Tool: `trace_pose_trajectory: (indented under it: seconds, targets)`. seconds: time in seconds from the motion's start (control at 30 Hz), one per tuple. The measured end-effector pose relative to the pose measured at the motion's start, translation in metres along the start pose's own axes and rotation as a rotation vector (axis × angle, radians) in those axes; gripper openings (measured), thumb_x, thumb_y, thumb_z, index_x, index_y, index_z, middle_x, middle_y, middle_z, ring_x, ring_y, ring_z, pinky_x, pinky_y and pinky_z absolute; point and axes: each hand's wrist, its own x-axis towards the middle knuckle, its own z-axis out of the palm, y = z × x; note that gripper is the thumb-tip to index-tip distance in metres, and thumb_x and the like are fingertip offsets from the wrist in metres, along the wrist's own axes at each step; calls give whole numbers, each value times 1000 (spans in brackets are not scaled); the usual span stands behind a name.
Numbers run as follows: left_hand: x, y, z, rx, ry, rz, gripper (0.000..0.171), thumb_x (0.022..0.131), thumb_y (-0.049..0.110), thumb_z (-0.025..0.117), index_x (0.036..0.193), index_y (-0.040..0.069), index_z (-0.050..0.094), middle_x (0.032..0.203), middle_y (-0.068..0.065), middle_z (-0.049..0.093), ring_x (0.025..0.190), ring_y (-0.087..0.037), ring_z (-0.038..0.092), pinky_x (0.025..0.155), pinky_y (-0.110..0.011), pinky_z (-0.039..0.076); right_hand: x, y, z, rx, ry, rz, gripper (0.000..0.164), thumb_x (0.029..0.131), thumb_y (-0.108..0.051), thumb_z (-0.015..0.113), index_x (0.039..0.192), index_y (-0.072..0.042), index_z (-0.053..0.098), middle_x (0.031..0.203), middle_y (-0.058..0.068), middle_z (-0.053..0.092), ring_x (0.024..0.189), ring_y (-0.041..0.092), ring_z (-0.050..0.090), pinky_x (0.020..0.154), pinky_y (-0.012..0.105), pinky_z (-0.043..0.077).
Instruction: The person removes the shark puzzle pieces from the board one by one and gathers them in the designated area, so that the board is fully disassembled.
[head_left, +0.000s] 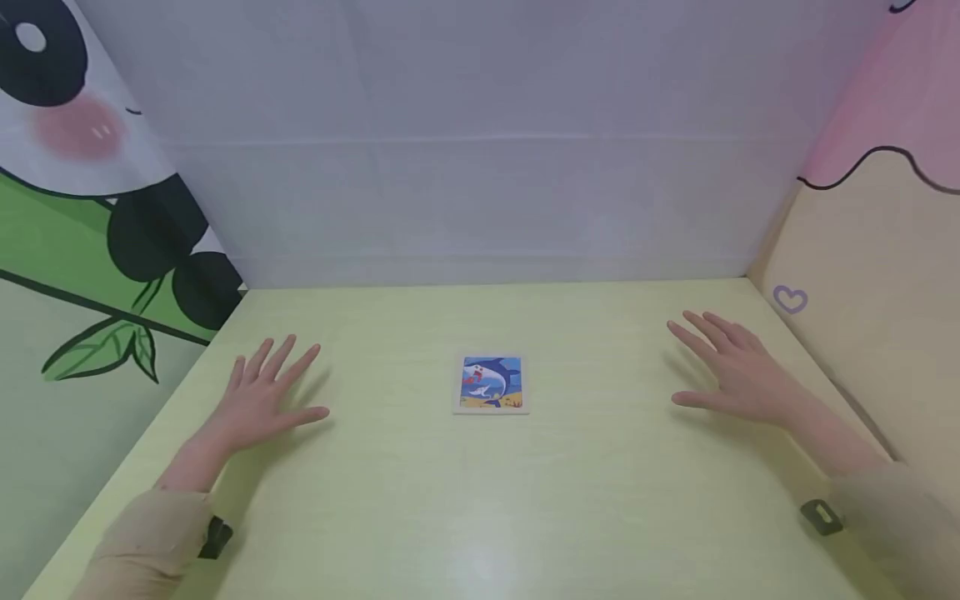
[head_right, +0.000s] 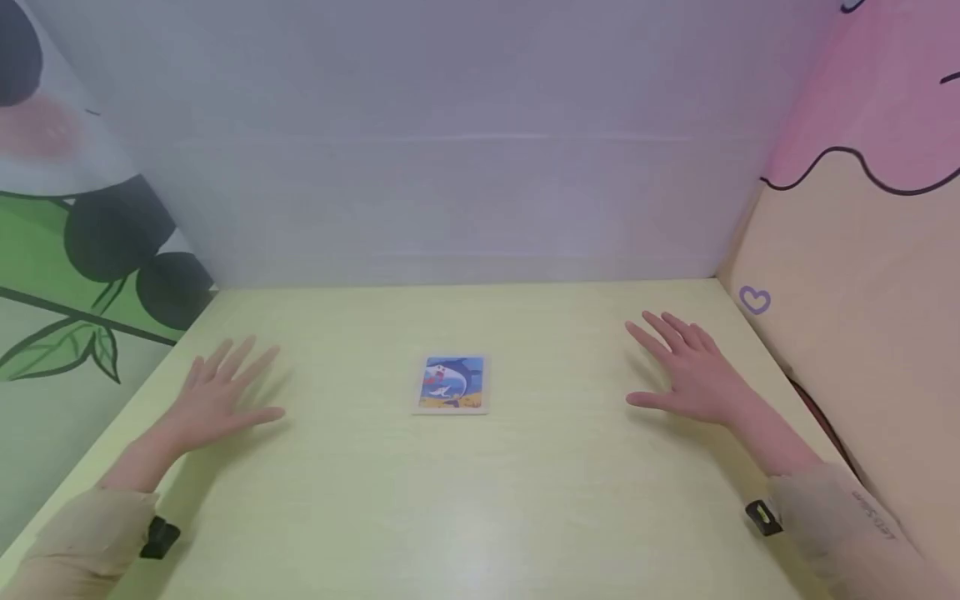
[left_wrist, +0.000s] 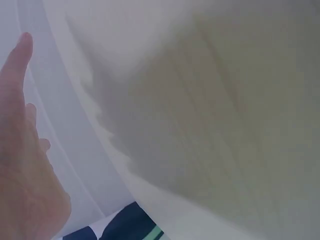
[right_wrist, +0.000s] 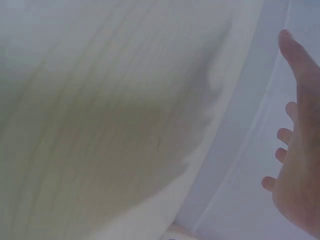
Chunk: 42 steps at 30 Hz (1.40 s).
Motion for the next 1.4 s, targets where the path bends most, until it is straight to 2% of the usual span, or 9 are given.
trace_pose_trajectory:
  seconds: [0.2,0.4,0.7,0.97,1.07,1.4]
  targets:
    - [11,16,-1,-18,-22,-5,97,83,66,64,159,32,14,165,-20,11,151,-48,1,111,-77,5,24,-15,6,-3,-20,-17,98,77,-57,75,156,-22,29,161,15,29,145,42,26,113,66,22]
    - [26,39,-2,-44,-56,7,97,83,66,65,159,31,16,166,-19,10,150,-49,4,113,-77,7,48,-33,11,-5,-45,-38,97,80,-63,70,157,-24,26,162,13,27,147,40,25,115,67,19]
    - [47,78,12,-118,-70,72,93,85,62,65,159,28,20,165,-17,15,149,-48,12,114,-74,12,77,-64,24,-6,-82,-84,97,81,-67,66,157,-22,26,162,13,27,149,39,23,116,69,14]
    - [58,108,26,-172,-94,95,94,84,58,69,158,23,23,163,-17,23,144,-49,24,107,-73,29,102,-92,37,32,-113,-91,99,81,-70,63,158,-24,22,164,11,24,150,36,21,118,69,12]
    - [61,120,29,-216,-106,95,96,83,57,71,158,19,24,162,-16,26,142,-49,29,106,-73,31,110,-101,42,50,-119,-100,100,80,-71,63,158,-25,21,164,10,24,150,36,21,118,68,13]
    - [75,140,43,-315,-142,114,98,81,55,74,157,16,26,158,-15,34,141,-44,34,109,-69,32,121,-123,50,99,-140,-113,99,82,-67,65,158,-20,23,163,10,26,149,36,25,118,67,16]
